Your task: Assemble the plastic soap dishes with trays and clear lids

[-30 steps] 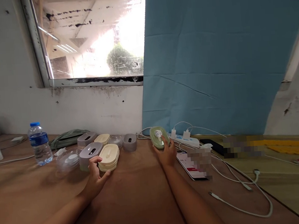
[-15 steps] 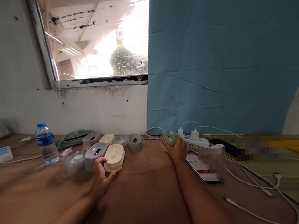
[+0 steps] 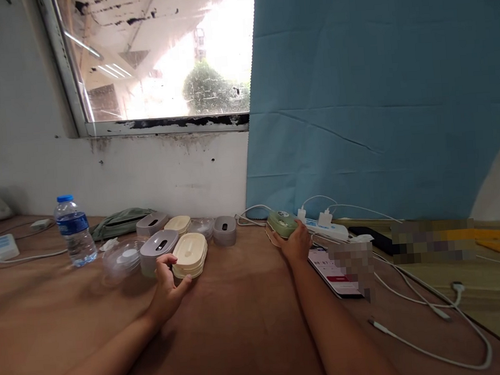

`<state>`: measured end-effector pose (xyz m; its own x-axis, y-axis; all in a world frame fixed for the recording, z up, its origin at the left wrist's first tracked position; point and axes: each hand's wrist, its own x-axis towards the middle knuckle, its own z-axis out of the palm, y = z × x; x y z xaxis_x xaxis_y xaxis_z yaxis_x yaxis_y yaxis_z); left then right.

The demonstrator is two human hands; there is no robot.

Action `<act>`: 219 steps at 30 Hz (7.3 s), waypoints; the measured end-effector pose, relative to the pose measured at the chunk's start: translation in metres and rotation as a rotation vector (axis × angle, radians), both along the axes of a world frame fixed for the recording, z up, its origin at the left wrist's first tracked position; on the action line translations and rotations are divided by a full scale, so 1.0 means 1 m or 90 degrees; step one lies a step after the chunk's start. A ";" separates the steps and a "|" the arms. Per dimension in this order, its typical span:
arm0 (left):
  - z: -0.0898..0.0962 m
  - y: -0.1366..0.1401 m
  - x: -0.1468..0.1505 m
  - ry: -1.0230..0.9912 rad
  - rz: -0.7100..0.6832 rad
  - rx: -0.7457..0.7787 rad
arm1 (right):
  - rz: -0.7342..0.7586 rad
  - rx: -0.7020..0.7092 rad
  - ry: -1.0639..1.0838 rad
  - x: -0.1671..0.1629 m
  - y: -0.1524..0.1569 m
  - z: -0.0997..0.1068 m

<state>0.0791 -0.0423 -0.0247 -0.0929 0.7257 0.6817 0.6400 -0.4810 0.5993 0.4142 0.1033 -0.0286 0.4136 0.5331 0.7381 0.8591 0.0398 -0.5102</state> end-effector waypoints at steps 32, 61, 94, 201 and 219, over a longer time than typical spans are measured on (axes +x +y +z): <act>0.018 0.005 -0.012 0.199 -0.042 0.036 | 0.252 0.015 -0.220 -0.090 -0.028 0.016; 0.009 0.020 -0.018 0.161 -0.052 -0.049 | 0.458 -0.052 -0.171 -0.098 -0.077 0.008; 0.018 0.015 -0.022 0.149 -0.124 0.058 | 0.648 -0.143 -0.156 -0.041 -0.172 0.028; 0.015 -0.017 -0.003 0.315 -0.481 -0.279 | 0.752 -0.451 -0.065 -0.074 -0.190 0.028; 0.060 0.143 0.002 0.310 -0.090 -0.121 | 0.729 -0.494 -0.066 -0.065 -0.192 0.038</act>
